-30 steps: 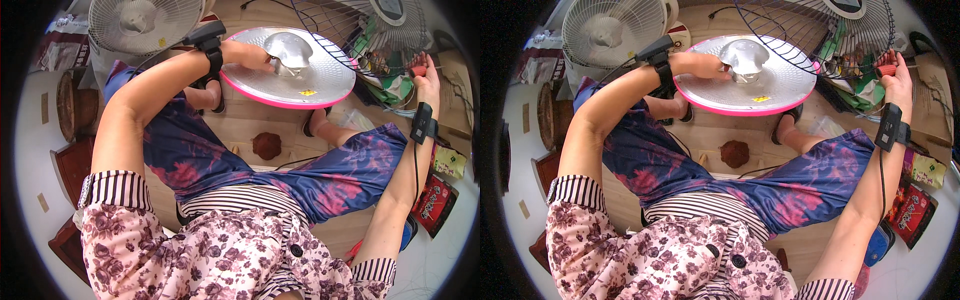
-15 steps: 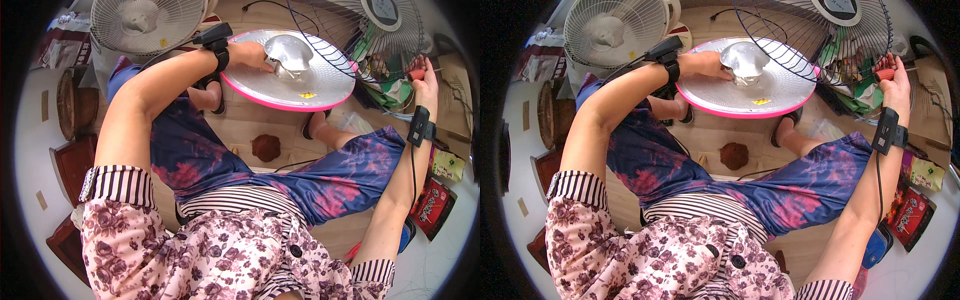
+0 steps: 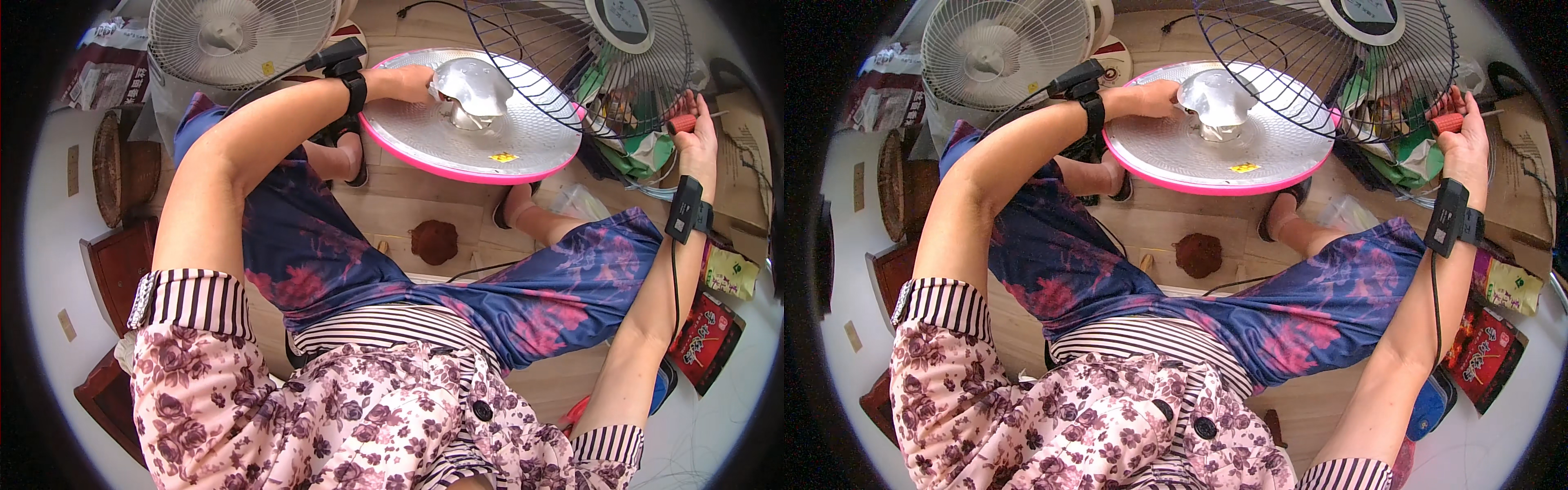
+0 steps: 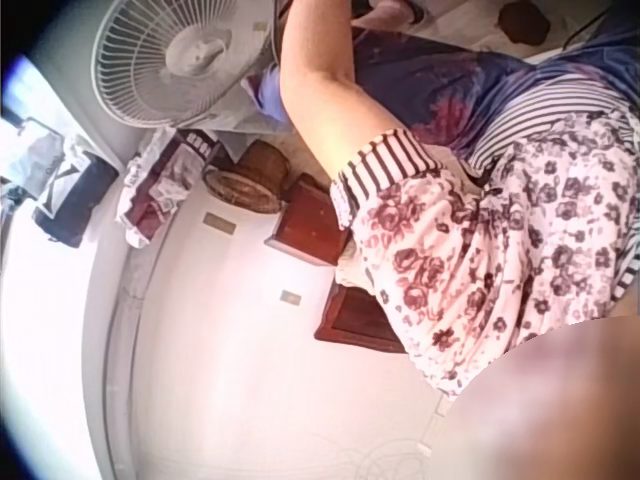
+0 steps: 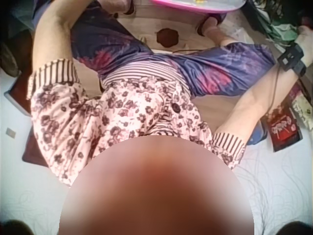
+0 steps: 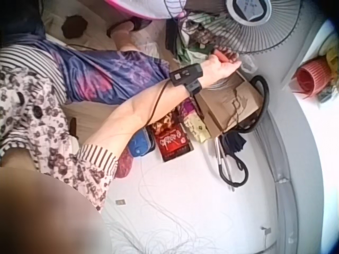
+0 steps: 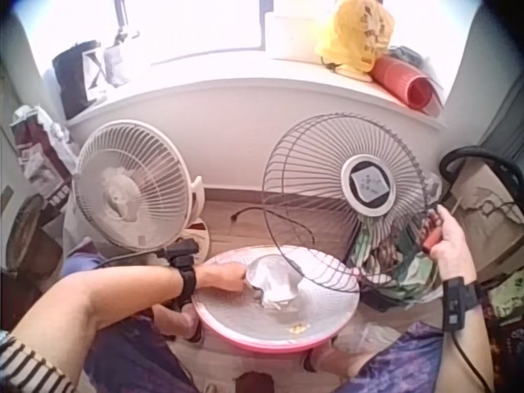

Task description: The person disassembles an electric fan by removing the front grille with a tool, taking off the blades, and cleaning the internal components before reassembling the unit.

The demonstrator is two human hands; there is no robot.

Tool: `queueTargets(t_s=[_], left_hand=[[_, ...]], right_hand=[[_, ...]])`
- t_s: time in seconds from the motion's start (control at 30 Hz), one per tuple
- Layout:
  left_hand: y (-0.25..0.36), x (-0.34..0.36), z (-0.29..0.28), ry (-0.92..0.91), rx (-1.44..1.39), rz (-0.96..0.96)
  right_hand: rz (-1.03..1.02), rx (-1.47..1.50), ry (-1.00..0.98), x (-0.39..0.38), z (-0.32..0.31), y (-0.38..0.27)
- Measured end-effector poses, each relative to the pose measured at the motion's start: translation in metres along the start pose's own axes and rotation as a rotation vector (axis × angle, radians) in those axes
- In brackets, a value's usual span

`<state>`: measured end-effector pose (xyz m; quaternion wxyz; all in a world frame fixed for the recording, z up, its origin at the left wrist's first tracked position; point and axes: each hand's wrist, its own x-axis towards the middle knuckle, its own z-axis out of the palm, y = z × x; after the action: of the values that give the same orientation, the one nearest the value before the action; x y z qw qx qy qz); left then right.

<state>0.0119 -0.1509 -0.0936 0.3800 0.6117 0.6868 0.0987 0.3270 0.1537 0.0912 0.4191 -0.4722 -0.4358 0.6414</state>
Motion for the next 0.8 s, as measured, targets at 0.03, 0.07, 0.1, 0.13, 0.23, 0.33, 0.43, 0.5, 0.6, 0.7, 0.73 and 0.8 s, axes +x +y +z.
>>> queueTargets(t_s=[0.03, 0.07, 0.1, 0.13, 0.23, 0.33, 0.43, 0.5, 0.6, 0.7, 0.73, 0.8], left_hand=[[0.003, 0.001, -0.001, -0.027, -0.061, 0.021], [0.000, -0.002, 0.001, -0.020, -0.061, 0.011], [-0.005, -0.004, 0.004, -0.001, -0.095, 0.070], [-0.010, -0.006, 0.006, 0.020, -0.128, 0.128], [-0.009, -0.003, 0.003, -0.020, -0.164, 0.130], [0.010, -0.005, -0.004, -0.053, -0.180, 0.097], [0.011, -0.002, -0.007, -0.104, -0.218, 0.131], [0.003, 0.001, 0.000, -0.066, -0.235, 0.148], [-0.009, -0.001, 0.009, -0.047, -0.287, 0.170], [0.003, 0.001, 0.008, -0.077, -0.235, 0.160], [0.012, 0.003, 0.007, -0.087, -0.149, 0.129], [0.007, 0.005, 0.013, -0.025, -0.151, 0.148]], right_hand=[[-0.039, -0.052, -0.089, 0.000, -0.008, 0.000], [-0.037, -0.049, -0.101, -0.008, -0.007, 0.004], [-0.274, -0.273, -0.240, -0.021, -0.004, 0.009], [-0.515, -0.493, -0.377, -0.029, -0.001, 0.012], [-0.472, -0.461, -0.335, -0.030, 0.002, 0.011], [-0.164, -0.185, -0.140, -0.031, 0.010, 0.005], [0.018, 0.030, 0.017, -0.002, 0.003, 0.001], [0.017, 0.040, -0.009, 0.007, -0.001, 0.002], [0.054, 0.061, 0.026, -0.005, 0.021, 0.004], [0.019, 0.011, -0.052, -0.007, 0.003, 0.005], [-0.040, -0.050, -0.200, -0.001, -0.013, 0.005], [-0.038, -0.046, -0.226, 0.011, -0.021, 0.004]])
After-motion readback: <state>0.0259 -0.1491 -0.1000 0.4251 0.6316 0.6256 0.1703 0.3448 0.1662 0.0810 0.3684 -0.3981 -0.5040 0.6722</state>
